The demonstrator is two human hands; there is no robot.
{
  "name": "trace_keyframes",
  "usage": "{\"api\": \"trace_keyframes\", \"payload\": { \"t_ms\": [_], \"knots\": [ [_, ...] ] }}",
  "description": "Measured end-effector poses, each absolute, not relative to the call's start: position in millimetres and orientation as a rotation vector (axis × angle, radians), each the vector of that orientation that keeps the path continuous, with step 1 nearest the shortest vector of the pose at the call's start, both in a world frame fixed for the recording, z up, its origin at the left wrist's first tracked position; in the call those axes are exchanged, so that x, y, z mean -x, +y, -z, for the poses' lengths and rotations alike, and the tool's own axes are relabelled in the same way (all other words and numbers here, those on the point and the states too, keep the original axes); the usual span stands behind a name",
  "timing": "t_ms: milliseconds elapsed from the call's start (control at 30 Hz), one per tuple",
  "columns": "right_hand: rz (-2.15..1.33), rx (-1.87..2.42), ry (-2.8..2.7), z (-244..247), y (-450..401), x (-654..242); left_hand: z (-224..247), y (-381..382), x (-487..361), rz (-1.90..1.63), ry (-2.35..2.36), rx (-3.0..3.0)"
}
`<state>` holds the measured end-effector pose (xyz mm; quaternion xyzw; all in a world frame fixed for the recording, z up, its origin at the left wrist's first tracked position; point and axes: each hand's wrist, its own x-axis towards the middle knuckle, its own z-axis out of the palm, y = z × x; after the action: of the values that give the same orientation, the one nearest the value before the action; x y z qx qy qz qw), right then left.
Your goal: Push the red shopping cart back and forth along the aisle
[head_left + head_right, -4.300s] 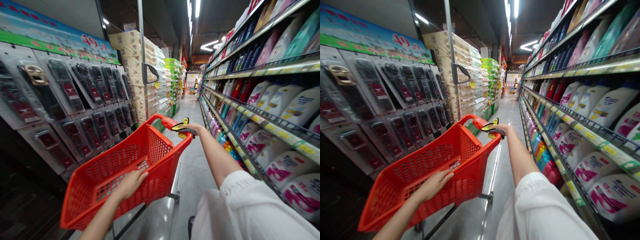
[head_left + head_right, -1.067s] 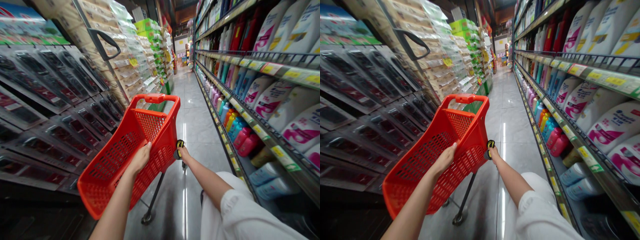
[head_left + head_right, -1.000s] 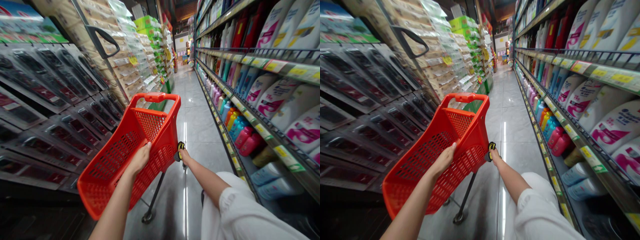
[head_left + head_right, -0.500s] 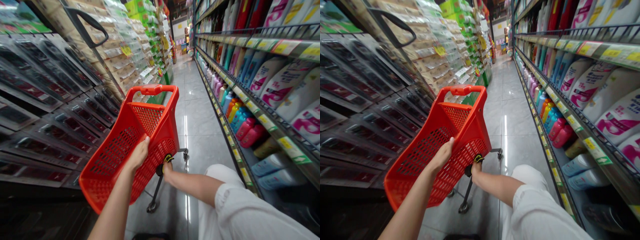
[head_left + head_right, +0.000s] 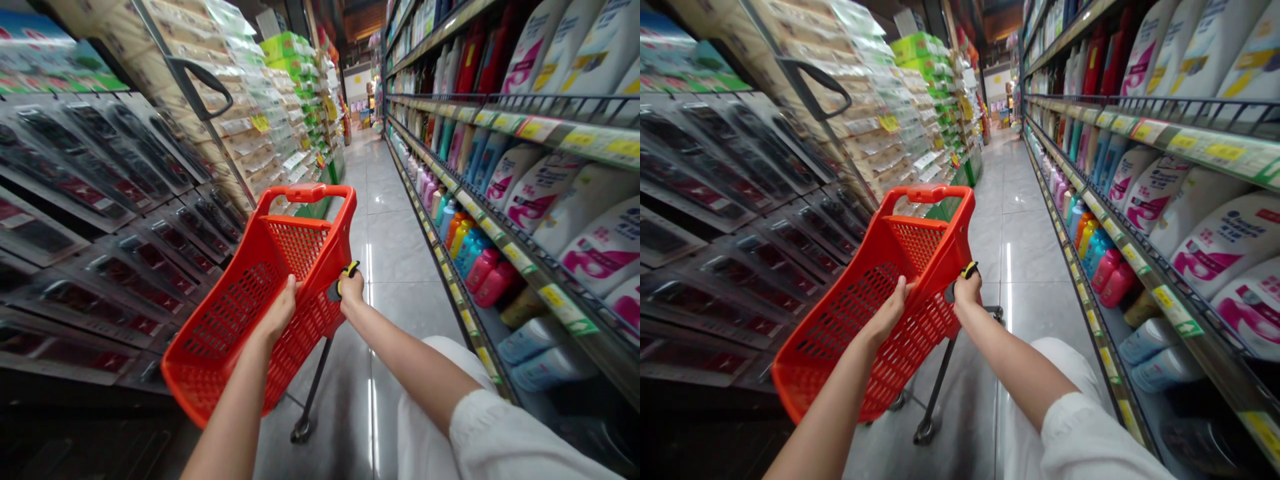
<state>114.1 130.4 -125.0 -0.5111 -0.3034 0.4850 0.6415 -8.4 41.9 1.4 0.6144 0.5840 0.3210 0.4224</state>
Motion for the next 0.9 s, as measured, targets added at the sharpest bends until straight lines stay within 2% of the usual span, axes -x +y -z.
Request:
{"api": "trace_keyframes", "payload": {
  "t_ms": [167, 300, 467, 667, 900],
  "knots": [
    [-0.506, 1.036, -1.026, 53.7, 139.5, -147.5, -3.5, 38.3, 9.5, -0.797, 1.412, -1.381],
    [-0.231, 1.083, -1.5, 24.7, 137.4, -168.2, -7.0, 32.7, 9.3, -0.796, 1.362, -1.301],
    [-0.116, 1.166, -1.773, 40.3, 95.0, -148.5, -3.0, 35.4, 9.6, -0.901, 1.212, -1.084],
    [-0.052, 0.955, -2.185, 58.2, 36.7, -127.1, 0.7, 40.6, 15.8, -0.997, 1.277, -1.097],
    [-0.062, 1.182, -1.968, 45.3, 65.4, -146.2, -5.2, 4.6, 43.2, -0.742, 1.177, -1.017]
  ]
}}
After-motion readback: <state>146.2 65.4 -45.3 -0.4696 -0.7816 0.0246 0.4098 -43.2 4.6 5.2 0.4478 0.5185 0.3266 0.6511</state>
